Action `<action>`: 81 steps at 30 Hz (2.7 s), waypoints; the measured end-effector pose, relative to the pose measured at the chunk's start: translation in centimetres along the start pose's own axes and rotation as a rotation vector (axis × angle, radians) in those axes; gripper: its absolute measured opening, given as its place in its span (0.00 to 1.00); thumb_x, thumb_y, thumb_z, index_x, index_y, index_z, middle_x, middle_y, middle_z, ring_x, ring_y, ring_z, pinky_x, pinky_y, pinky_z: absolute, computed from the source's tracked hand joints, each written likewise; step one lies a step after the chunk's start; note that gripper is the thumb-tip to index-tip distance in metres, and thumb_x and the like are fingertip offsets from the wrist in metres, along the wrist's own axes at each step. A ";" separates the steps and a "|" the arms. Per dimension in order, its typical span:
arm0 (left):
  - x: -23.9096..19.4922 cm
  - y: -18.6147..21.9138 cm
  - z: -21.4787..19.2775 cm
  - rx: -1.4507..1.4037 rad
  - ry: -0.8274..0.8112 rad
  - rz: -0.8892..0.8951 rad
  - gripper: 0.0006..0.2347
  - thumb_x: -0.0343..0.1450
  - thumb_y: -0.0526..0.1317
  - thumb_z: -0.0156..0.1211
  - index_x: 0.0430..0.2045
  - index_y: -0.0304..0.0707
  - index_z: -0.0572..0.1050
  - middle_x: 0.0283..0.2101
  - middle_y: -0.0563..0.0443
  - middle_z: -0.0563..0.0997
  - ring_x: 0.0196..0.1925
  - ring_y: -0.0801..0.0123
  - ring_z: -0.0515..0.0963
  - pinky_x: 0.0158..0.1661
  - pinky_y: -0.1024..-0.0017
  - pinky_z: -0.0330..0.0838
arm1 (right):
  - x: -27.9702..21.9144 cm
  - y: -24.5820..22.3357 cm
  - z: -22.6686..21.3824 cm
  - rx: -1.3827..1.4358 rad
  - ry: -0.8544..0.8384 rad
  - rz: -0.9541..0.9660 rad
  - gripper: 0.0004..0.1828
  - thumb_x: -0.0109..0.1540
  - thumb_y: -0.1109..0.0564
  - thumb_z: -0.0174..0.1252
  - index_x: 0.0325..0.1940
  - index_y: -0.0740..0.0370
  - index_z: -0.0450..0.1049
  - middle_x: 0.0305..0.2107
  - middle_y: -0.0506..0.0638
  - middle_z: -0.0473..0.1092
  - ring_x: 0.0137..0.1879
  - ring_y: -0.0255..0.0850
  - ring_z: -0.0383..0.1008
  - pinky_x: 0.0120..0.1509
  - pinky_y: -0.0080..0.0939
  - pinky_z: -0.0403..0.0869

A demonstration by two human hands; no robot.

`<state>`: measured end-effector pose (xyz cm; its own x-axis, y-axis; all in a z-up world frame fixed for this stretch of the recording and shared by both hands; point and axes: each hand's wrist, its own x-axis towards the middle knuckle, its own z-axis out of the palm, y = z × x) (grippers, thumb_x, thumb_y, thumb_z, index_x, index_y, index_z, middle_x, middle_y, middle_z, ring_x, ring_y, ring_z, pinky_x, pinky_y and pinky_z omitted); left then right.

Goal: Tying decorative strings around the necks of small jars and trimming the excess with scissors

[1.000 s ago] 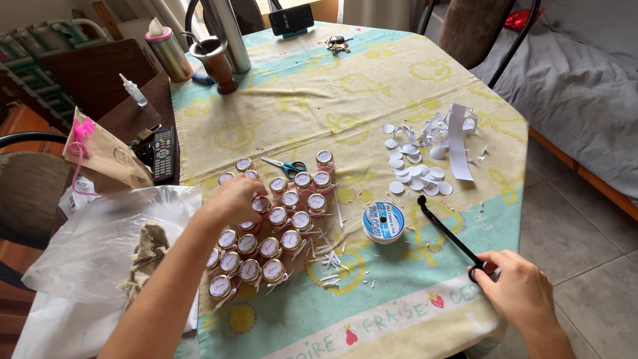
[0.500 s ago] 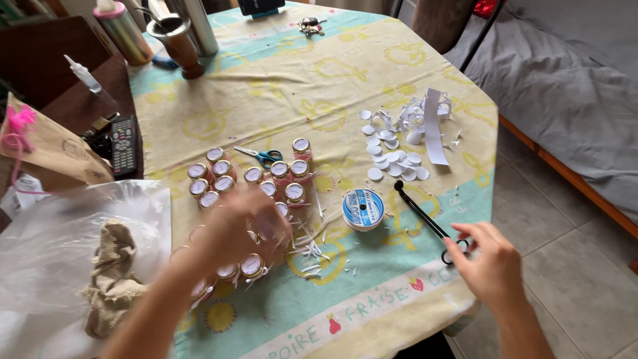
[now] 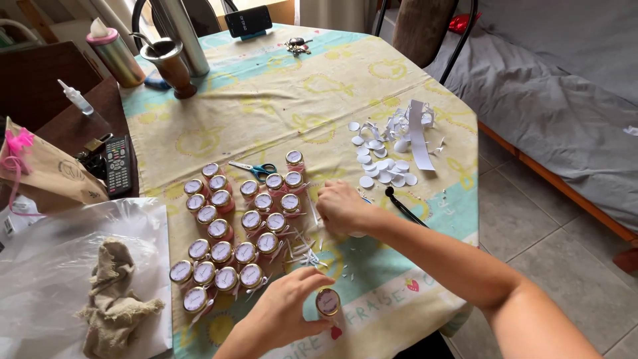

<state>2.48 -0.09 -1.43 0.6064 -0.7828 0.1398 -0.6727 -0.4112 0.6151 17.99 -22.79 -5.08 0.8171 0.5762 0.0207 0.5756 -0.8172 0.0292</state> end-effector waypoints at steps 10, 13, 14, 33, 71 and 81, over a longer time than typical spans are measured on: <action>-0.7 -2.4 0.2 -0.035 0.003 -0.092 0.23 0.60 0.51 0.79 0.45 0.48 0.77 0.43 0.55 0.80 0.41 0.65 0.84 0.38 0.63 0.77 | -8.0 12.6 -4.2 0.984 0.432 0.521 0.04 0.67 0.59 0.59 0.39 0.63 0.75 0.27 0.53 0.74 0.31 0.40 0.77 0.35 0.38 0.80; -0.6 -2.0 0.2 0.031 0.026 -0.056 0.22 0.61 0.52 0.78 0.44 0.47 0.77 0.41 0.54 0.81 0.40 0.60 0.82 0.36 0.61 0.76 | -15.1 9.1 -10.5 0.792 0.422 0.749 0.07 0.66 0.60 0.58 0.33 0.58 0.72 0.20 0.49 0.73 0.25 0.33 0.68 0.29 0.34 0.65; -0.5 -1.8 0.1 0.028 0.013 -0.056 0.23 0.61 0.52 0.78 0.45 0.47 0.78 0.41 0.55 0.81 0.40 0.60 0.82 0.36 0.60 0.76 | -17.0 8.3 -11.4 0.867 0.317 0.640 0.05 0.65 0.61 0.59 0.34 0.61 0.75 0.21 0.51 0.75 0.25 0.35 0.73 0.29 0.35 0.70; -0.4 -1.2 0.0 -0.005 0.000 -0.042 0.18 0.63 0.53 0.74 0.42 0.49 0.80 0.39 0.57 0.81 0.35 0.59 0.82 0.34 0.60 0.75 | -2.4 12.3 -18.6 0.235 1.128 0.057 0.02 0.70 0.64 0.60 0.43 0.62 0.74 0.33 0.52 0.78 0.35 0.39 0.80 0.39 0.36 0.80; 18.8 -3.6 10.9 -0.063 -0.046 -0.257 0.07 0.58 0.39 0.71 0.25 0.52 0.79 0.25 0.57 0.82 0.36 0.55 0.86 0.38 0.59 0.78 | -26.9 4.3 -0.6 0.468 0.351 0.863 0.15 0.52 0.53 0.69 0.44 0.46 0.84 0.27 0.41 0.78 0.31 0.33 0.81 0.36 0.34 0.78; 11.1 -7.3 1.5 -0.950 -0.182 -0.366 0.13 0.62 0.24 0.69 0.40 0.26 0.82 0.41 0.34 0.86 0.36 0.61 0.86 0.41 0.69 0.84 | -31.2 3.2 1.5 1.505 0.571 0.682 0.15 0.52 0.64 0.69 0.41 0.73 0.79 0.16 0.60 0.75 0.14 0.34 0.68 0.14 0.30 0.66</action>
<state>13.48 -6.49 -5.58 0.5800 -0.7752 -0.2503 0.2000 -0.1624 0.9662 -5.58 -43.40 -7.17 0.9821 -0.1845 -0.0386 -0.0393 -0.0005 -0.9992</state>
